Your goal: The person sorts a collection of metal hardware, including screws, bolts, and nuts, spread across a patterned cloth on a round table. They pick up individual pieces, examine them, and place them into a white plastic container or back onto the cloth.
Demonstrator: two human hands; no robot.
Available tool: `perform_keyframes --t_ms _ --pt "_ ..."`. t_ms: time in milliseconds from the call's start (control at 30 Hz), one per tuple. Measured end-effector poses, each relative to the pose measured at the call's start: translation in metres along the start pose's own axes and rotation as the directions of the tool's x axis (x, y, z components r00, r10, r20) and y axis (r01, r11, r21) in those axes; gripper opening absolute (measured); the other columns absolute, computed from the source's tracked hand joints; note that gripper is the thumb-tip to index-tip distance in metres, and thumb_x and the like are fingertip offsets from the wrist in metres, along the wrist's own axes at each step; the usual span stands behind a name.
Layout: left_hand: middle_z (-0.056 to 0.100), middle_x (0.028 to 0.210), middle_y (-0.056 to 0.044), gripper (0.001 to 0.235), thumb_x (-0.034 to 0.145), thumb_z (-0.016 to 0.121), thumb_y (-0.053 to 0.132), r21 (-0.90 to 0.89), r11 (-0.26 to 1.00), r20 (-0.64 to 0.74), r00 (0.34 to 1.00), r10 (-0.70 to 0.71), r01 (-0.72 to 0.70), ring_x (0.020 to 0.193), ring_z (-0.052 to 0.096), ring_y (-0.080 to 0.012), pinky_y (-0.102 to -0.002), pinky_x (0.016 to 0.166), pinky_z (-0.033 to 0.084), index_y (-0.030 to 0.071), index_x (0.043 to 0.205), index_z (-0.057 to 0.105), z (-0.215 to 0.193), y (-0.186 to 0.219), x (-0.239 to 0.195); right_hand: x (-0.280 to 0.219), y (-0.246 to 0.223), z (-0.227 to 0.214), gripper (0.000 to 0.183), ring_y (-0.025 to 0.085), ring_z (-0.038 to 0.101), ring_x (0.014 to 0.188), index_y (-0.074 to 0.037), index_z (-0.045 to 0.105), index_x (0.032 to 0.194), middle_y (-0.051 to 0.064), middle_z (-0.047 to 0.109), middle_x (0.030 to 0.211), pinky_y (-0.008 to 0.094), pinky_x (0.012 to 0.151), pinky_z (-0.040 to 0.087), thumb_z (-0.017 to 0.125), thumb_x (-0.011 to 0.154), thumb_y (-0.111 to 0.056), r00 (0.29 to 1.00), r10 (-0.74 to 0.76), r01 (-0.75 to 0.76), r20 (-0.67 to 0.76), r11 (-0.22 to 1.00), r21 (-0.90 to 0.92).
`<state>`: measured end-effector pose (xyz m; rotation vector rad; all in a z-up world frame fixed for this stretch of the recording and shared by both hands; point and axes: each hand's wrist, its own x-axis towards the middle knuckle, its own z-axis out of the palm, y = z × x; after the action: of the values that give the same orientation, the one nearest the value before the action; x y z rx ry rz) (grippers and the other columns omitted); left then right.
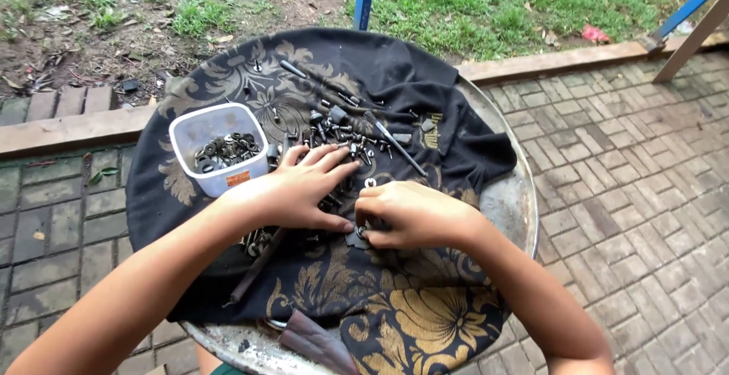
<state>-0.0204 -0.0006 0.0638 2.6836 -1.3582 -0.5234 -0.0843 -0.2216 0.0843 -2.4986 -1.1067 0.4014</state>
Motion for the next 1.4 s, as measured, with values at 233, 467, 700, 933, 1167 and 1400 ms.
perform_keyframes --t_ms 233,467,700,933,1167,1400 --pt "0.023 0.167 -0.015 0.097 0.085 0.056 0.082 0.008 1.0 0.029 0.999 -0.023 0.023 0.157 0.014 -0.0313 -0.061 0.122 0.012 0.022 0.158 0.034 -0.007 0.006 -0.006 -0.005 -0.016 -0.014 0.019 0.042 0.072 0.089 -0.005 0.065 0.101 0.013 0.069 0.091 0.048 0.068 0.058 0.069 0.084 -0.012 0.999 -0.03 0.035 -0.046 0.993 0.111" --pt "0.026 0.165 -0.012 0.094 0.083 0.06 0.08 0.034 0.999 -0.016 1.0 -0.023 0.024 0.152 0.025 -0.0304 -0.057 0.117 0.024 0.025 0.156 0.037 -0.001 0.002 -0.003 0.001 -0.005 0.01 0.019 0.045 0.068 0.081 -0.003 0.063 0.098 0.015 0.067 0.087 0.053 0.067 0.056 0.07 0.085 -0.016 0.992 -0.076 0.067 -0.097 0.994 -0.085" --pt "0.027 0.164 -0.012 0.091 0.084 0.063 0.077 0.038 0.999 -0.003 1.0 -0.019 0.019 0.151 0.026 -0.0309 -0.056 0.116 0.027 0.026 0.156 0.038 0.002 -0.001 0.002 0.002 0.006 0.021 0.02 0.04 0.068 0.081 -0.008 0.061 0.093 0.011 0.063 0.081 0.049 0.067 0.055 0.07 0.086 -0.024 0.973 -0.13 0.099 -0.193 0.982 -0.162" --pt "0.031 0.16 -0.014 0.083 0.089 0.06 0.072 0.069 0.998 -0.028 1.0 0.003 -0.001 0.145 0.033 -0.0344 -0.051 0.11 0.034 0.029 0.156 0.039 -0.01 0.006 -0.006 -0.002 0.005 0.009 0.018 0.035 0.069 0.082 -0.01 0.06 0.091 0.007 0.061 0.08 0.044 0.068 0.054 0.068 0.091 -0.026 0.954 -0.183 0.136 -0.238 0.97 -0.201" --pt "0.044 0.147 -0.01 0.076 0.081 0.07 0.073 0.035 0.998 -0.089 0.995 0.051 -0.048 0.13 0.047 -0.0327 -0.045 0.101 0.04 0.028 0.14 0.056 0.006 -0.003 0.009 -0.008 0.003 0.001 0.016 0.036 0.068 0.073 -0.007 0.062 0.088 0.009 0.066 0.08 0.043 0.065 0.054 0.07 0.088 -0.021 0.915 -0.227 0.154 -0.334 0.961 -0.23" --pt "0.051 0.123 -0.007 0.066 0.081 0.074 0.065 0.062 0.995 -0.221 0.971 0.093 -0.081 0.114 0.053 -0.0312 -0.046 0.092 0.043 0.022 0.127 0.057 0.023 -0.011 0.018 -0.003 -0.004 0.001 0.014 0.034 0.066 0.068 -0.01 0.059 0.087 0.007 0.061 0.078 0.043 0.06 0.053 0.072 0.083 -0.015 0.901 -0.23 0.145 -0.369 0.959 -0.243"
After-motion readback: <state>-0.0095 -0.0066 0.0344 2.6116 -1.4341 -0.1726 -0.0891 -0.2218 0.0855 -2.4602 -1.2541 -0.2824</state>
